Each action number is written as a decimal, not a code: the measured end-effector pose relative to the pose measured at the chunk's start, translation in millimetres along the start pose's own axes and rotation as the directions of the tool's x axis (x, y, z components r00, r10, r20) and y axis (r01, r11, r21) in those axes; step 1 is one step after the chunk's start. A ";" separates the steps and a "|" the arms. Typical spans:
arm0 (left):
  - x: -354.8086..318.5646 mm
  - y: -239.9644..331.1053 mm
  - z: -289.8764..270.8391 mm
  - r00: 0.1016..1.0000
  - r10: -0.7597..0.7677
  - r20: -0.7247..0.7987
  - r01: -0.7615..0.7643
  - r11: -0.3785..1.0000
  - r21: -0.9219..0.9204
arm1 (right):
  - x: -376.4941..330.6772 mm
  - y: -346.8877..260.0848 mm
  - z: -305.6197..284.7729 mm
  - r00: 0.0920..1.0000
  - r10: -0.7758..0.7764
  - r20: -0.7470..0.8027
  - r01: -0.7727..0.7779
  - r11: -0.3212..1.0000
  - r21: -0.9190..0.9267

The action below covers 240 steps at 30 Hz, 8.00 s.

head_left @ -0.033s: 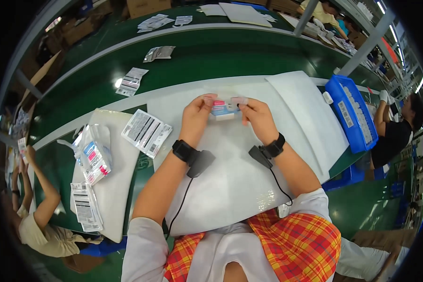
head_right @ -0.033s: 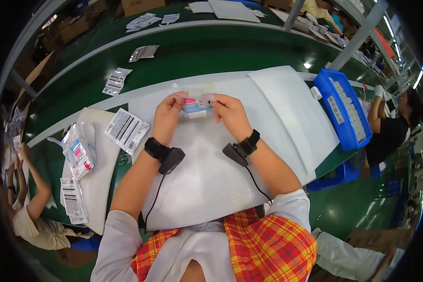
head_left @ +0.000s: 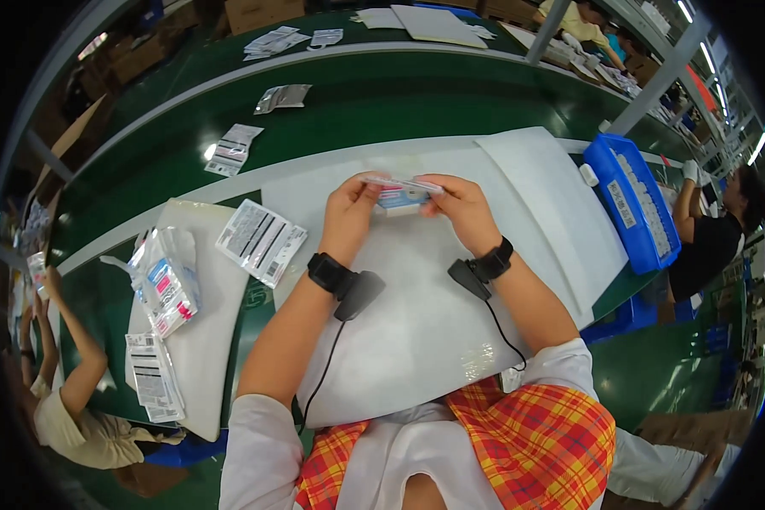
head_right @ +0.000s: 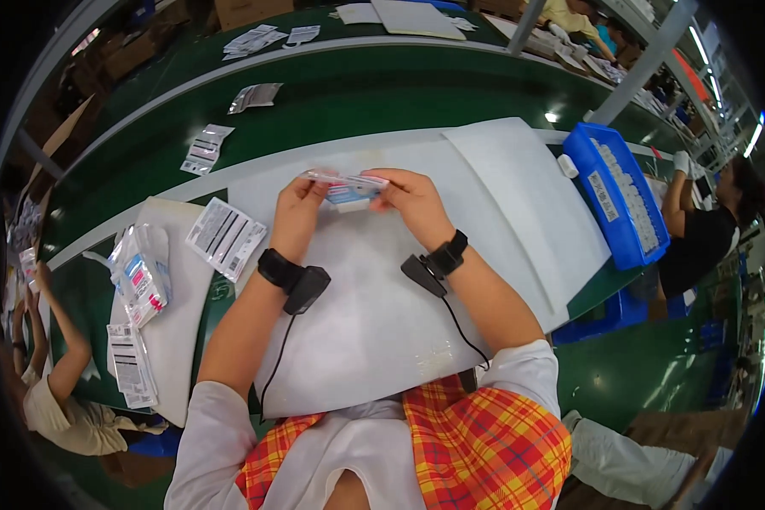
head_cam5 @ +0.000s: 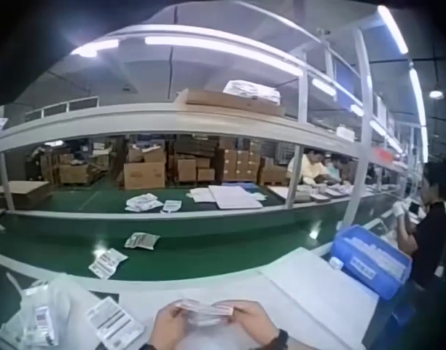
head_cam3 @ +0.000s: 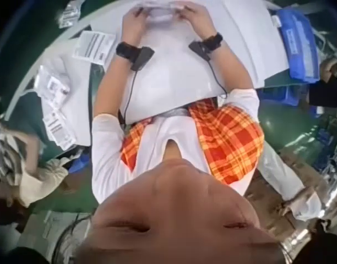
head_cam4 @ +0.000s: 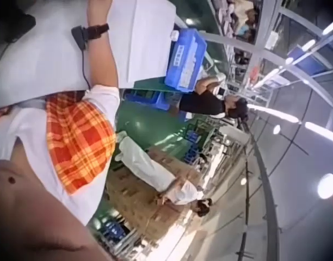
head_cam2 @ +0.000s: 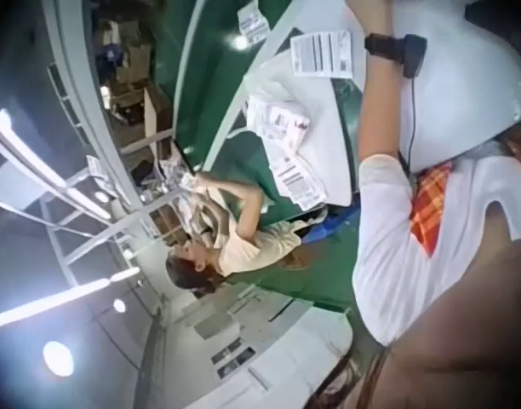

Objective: The person packages chargers by hand, picking up a charger and a plastic bag, sliding the charger into the bag, and folding the bag closed. The person then sets the sealed bag aside and repeats the process.

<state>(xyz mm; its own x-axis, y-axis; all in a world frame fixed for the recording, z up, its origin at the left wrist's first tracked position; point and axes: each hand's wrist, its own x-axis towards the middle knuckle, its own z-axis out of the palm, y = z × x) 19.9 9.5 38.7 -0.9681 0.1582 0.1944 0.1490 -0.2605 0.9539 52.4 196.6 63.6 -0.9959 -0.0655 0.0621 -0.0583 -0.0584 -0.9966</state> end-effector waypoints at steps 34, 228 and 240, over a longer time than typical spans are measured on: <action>-28.8 10.1 -15.5 0.778 -0.076 0.624 -0.476 0.576 0.664 | -209.4 -52.6 -187.9 0.785 -0.280 -0.553 -0.031 0.873 -0.487; -10.9 -11.0 -30.9 0.878 -0.108 0.466 -0.360 0.491 0.793 | -15.5 20.6 37.5 0.941 -0.036 0.338 0.311 0.493 -0.813; -25.6 14.4 -25.7 0.856 -0.125 0.502 -0.410 0.430 0.805 | -292.8 -36.2 -236.2 0.757 -0.272 -0.595 -0.074 0.868 -0.490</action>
<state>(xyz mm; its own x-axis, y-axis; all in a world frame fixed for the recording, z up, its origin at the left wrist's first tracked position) 41.7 -22.7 41.6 -0.7459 0.6459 0.1623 0.6227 0.5898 0.5142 329.9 453.1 68.7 -0.7786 0.5588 0.2856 -0.0111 0.4427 -0.8966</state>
